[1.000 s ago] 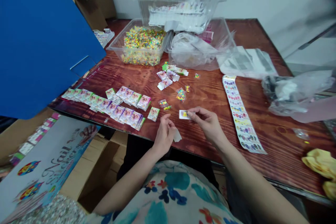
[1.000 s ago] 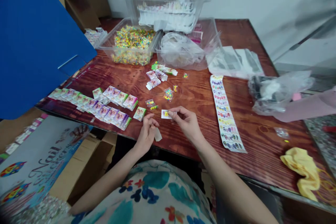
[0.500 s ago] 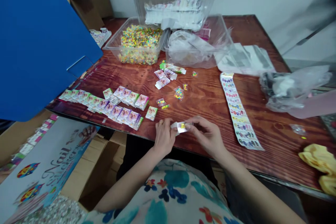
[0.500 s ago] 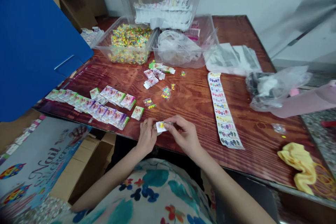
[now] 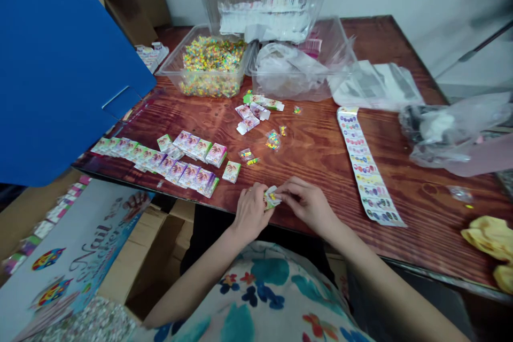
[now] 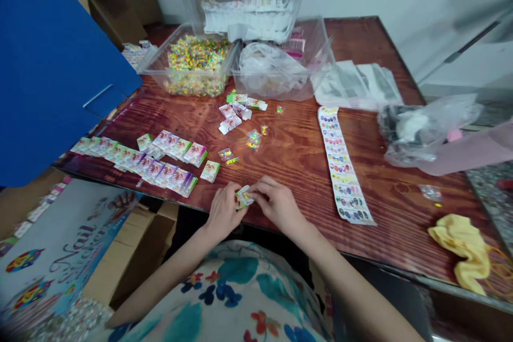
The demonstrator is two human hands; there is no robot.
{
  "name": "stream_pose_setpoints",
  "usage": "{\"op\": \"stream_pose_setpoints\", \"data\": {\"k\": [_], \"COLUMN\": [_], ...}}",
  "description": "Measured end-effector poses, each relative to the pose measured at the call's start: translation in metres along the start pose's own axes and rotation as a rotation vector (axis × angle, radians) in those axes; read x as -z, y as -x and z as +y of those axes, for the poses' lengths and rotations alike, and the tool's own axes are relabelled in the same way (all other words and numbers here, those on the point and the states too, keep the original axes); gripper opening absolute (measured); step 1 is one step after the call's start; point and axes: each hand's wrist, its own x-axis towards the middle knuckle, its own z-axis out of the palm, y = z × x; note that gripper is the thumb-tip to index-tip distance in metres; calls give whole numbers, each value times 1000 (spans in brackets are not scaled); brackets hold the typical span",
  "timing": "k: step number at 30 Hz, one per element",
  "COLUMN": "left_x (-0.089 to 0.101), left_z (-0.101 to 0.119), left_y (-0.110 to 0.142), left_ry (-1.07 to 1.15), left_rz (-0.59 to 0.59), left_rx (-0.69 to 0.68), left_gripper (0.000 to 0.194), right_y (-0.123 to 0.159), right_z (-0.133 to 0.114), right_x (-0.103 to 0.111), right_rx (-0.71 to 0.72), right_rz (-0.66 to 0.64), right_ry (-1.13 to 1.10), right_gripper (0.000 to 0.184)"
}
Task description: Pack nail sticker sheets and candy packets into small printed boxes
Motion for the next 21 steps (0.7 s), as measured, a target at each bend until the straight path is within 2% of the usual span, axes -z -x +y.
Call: {"op": "stream_pose_setpoints", "data": {"k": [4, 7, 9, 12, 14, 18, 21], "left_x": [-2, -5, -7, -8, -7, 0, 3], "left_z": [2, 3, 5, 8, 9, 8, 8], "left_y": [0, -2, -2, -1, -1, -2, -1], "left_ry": [118, 203, 235, 251, 273, 388, 548], "left_rz": [-14, 28, 50, 68, 76, 102, 131], "left_rx": [159, 257, 260, 254, 287, 323, 257], "left_gripper": [40, 42, 41, 35, 35, 39, 44], "right_y": [-2, -2, -3, -3, -3, 1, 4], "right_z": [-2, -8, -10, -11, -12, -16, -14], "right_x": [-1, 0, 0, -5, -8, -9, -5], "right_rx": [58, 118, 113, 99, 97, 41, -9], "right_rz": [-31, -106, -107, -38, -3, -57, 33], "right_ry": [34, 43, 70, 89, 60, -126, -268], "right_gripper": [19, 33, 36, 29, 31, 38, 37]}}
